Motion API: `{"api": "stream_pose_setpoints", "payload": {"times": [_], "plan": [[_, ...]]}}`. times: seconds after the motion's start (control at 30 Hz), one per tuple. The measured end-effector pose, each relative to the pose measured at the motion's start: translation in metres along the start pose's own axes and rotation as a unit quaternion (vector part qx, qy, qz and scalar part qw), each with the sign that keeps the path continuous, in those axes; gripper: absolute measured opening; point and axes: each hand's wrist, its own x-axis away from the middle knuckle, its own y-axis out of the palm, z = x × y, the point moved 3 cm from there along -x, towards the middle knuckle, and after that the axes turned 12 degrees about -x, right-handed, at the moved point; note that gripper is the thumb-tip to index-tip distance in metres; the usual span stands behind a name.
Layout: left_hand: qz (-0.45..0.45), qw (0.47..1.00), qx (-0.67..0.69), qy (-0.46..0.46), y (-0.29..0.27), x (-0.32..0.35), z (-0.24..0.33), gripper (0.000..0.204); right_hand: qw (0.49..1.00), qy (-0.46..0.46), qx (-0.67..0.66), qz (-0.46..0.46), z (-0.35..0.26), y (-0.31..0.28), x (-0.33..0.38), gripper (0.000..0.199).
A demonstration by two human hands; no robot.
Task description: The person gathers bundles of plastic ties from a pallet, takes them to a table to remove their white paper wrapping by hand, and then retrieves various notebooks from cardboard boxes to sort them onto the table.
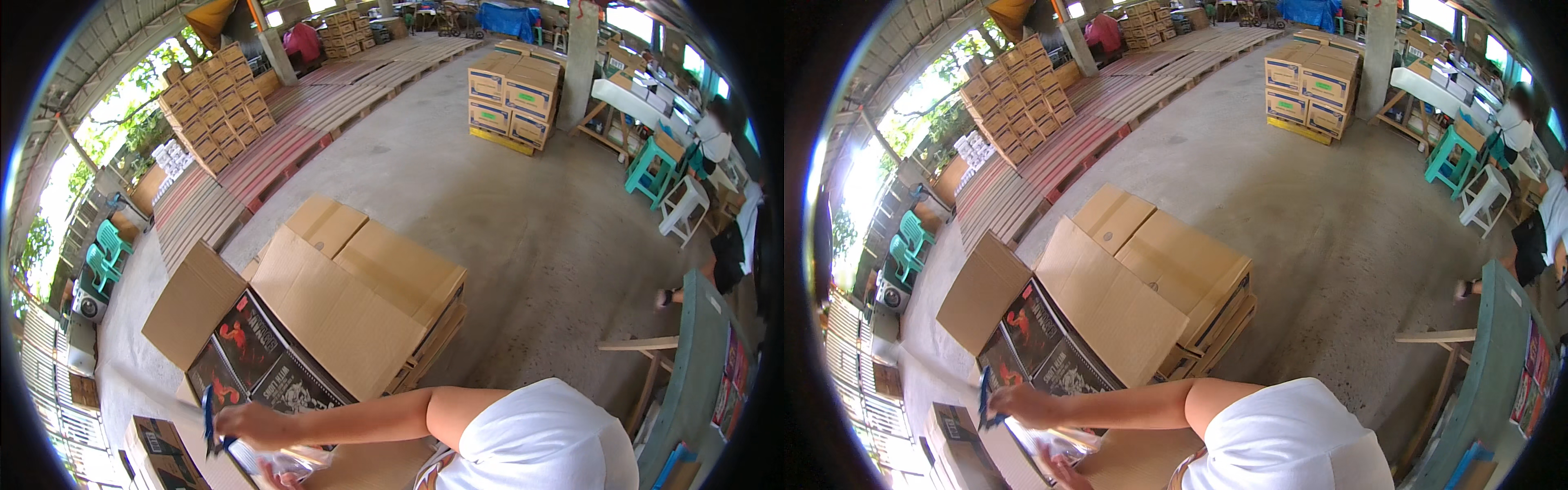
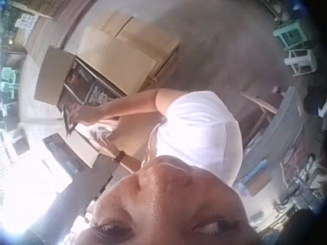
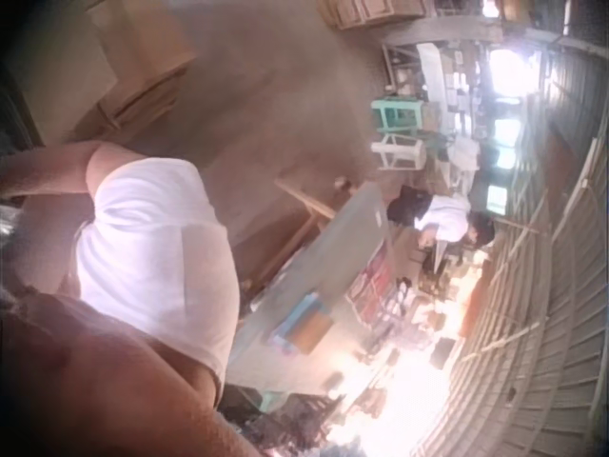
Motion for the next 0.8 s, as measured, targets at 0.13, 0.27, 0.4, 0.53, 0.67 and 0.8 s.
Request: {"api": "stream_pose_setpoints", "payload": {"times": [0.13, 0.27, 0.4, 0.53, 0.67, 0.8], "plan": [[0.236, 0.943, 0.23, 0.054, -0.056, 0.022, -0.041, 0.053, 0.982, -0.069, -0.161, -0.068, -0.107, 0.044, -0.018, 0.017], [0.251, 0.87, 0.423, -0.018, -0.139, 0.078, -0.119, 0.04, 0.919, -0.072, -0.359, -0.143, -0.194, 0.11, -0.005, 0.016], [0.29, 0.809, 0.51, -0.043, -0.24, 0.226, -0.204, 0.028, 0.726, 0.21, -0.607, -0.246, -0.263, 0.251, 0.057, 0.019], [0.297, 0.776, 0.552, -0.069, -0.277, 0.414, -0.251, 0.035, 0.62, 0.404, -0.631, -0.233, -0.306, 0.328, 0.167, 0.034], [0.454, 0.659, 0.591, -0.102, -0.329, 0.605, -0.296, 0.042, 0.642, 0.421, -0.563, -0.305, -0.405, 0.437, 0.265, 0.032], [0.559, 0.582, 0.57, -0.156, -0.333, 0.746, -0.328, 0.035, 0.544, 0.514, -0.565, -0.347, -0.485, 0.534, 0.346, 0.033]]}}
